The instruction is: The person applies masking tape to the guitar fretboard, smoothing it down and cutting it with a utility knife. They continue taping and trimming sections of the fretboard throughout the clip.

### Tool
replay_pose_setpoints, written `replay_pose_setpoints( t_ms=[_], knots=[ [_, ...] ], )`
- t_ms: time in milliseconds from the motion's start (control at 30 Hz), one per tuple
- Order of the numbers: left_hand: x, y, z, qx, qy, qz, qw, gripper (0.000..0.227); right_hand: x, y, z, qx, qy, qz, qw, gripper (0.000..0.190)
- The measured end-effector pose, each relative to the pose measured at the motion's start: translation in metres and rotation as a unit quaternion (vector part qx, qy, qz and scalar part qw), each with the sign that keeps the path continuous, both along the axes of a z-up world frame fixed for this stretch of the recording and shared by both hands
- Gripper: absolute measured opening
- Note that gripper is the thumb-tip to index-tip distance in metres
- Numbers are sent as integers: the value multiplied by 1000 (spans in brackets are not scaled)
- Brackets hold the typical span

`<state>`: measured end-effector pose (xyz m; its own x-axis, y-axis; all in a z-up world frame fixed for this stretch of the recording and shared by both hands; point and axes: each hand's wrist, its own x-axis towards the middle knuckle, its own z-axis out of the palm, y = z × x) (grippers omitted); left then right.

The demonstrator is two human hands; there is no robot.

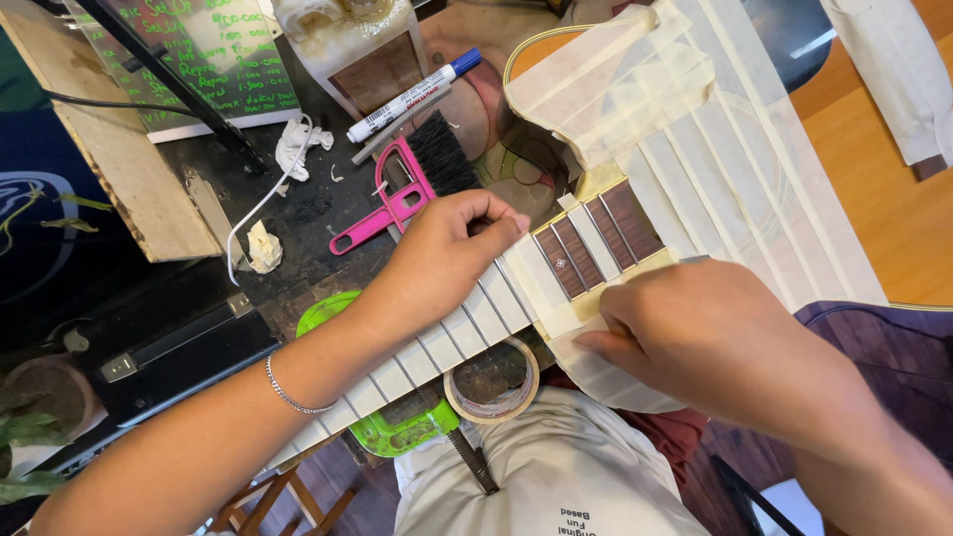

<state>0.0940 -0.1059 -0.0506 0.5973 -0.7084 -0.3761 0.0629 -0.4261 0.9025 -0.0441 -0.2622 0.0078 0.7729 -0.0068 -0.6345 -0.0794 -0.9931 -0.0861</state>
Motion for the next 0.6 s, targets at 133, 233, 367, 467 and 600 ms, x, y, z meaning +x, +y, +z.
replay_pose_setpoints(
  t_ms=[133, 233, 367, 467, 600],
  knots=[
    [-1, -1, 9, 18, -18, -17, 1000, 16, -33, -4, 10, 77, -157, -112, 978, 36],
    [-1, -2, 8, 37, -9, -50, 998, 25, -49, -10, 23, 131, -214, -220, 943, 20],
    [-1, -5, 11, 53, -37, -70, 995, 22, -77, -16, 18, 149, -252, -316, 903, 17],
    [-4, -7, 20, 88, -22, -80, 993, 36, -92, -14, 13, 133, -281, -380, 871, 16],
    [-5, -7, 22, 126, -61, -113, 984, 41, -105, -16, 7, 110, -293, -415, 854, 14]
  ],
)
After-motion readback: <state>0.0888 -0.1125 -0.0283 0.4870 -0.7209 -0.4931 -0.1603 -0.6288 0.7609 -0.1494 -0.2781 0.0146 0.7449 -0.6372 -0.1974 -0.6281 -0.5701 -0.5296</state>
